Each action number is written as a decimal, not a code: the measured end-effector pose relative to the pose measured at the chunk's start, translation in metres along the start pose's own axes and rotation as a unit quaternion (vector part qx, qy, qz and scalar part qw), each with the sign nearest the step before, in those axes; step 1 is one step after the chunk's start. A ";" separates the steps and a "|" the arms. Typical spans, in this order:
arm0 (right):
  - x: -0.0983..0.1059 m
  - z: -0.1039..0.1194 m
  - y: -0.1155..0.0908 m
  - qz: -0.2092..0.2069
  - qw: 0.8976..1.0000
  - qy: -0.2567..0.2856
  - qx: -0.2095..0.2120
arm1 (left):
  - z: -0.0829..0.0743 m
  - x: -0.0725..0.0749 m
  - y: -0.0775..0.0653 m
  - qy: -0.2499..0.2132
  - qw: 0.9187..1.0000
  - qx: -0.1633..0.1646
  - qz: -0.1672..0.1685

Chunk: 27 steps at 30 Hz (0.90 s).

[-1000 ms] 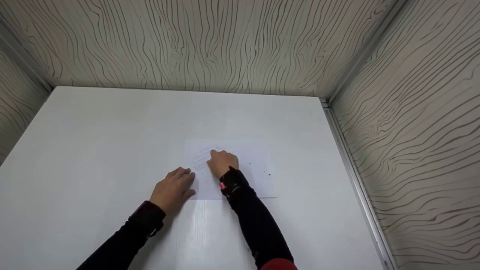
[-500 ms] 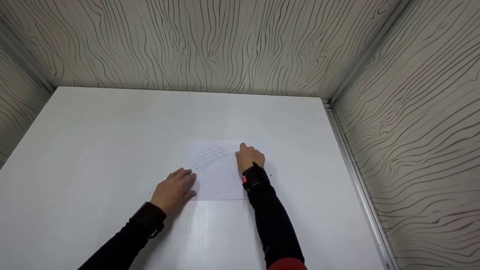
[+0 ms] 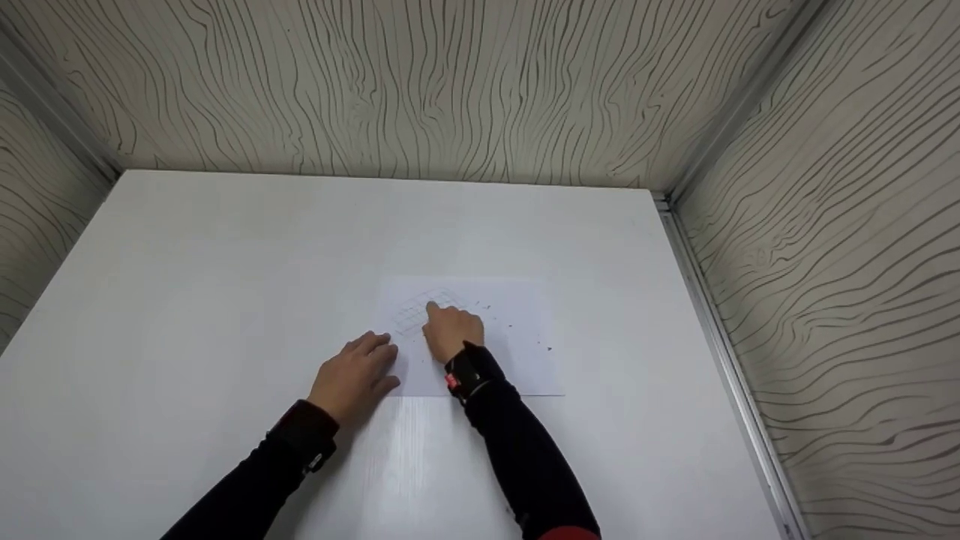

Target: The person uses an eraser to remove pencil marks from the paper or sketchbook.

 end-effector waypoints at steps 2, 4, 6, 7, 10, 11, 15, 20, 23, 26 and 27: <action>0.003 -0.011 -0.002 -0.008 1.000 0.001 -0.030 | -0.001 0.001 0.001 0.000 1.000 0.000 -0.003; 0.005 -0.020 -0.003 -0.013 0.999 0.003 -0.047 | -0.002 0.002 0.001 -0.003 1.000 0.001 -0.008; 0.006 -0.023 -0.003 -0.016 0.999 0.004 -0.043 | -0.002 0.003 0.001 -0.003 1.000 0.002 -0.011; 0.006 -0.022 -0.003 -0.015 0.999 0.007 -0.036 | -0.001 0.003 0.001 -0.002 1.000 0.001 -0.009; 0.007 -0.009 0.000 -0.018 1.000 0.011 -0.004 | 0.000 0.003 0.000 0.003 1.000 -0.006 -0.002; 0.006 -0.003 0.001 -0.019 1.000 0.010 0.007 | 0.000 0.004 0.000 0.004 1.000 -0.010 0.000; 0.001 0.017 0.001 -0.020 0.999 -0.011 0.038 | 0.000 0.003 0.001 0.003 1.000 -0.014 0.009; -0.006 0.016 -0.002 -0.035 0.997 -0.046 0.045 | -0.001 0.001 0.002 -0.009 1.000 -0.009 0.012; -0.004 0.009 -0.002 -0.043 0.997 -0.054 0.023 | -0.001 0.002 0.001 -0.013 1.000 -0.008 0.007; -0.003 0.007 -0.002 -0.044 0.998 -0.044 0.004 | 0.000 0.002 -0.001 -0.013 1.000 -0.006 0.008; -0.004 0.008 -0.001 -0.041 0.998 -0.038 0.004 | 0.000 0.002 -0.001 -0.013 1.000 -0.006 0.009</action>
Point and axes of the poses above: each hand's wrist, its own y-axis towards the middle knuckle, its own x-axis out of the back of the hand, z = x × y, the point moved 6 cm from there along y, towards the middle knuckle, and after that the axes turned 10 degrees about x, right-handed, at the moved point
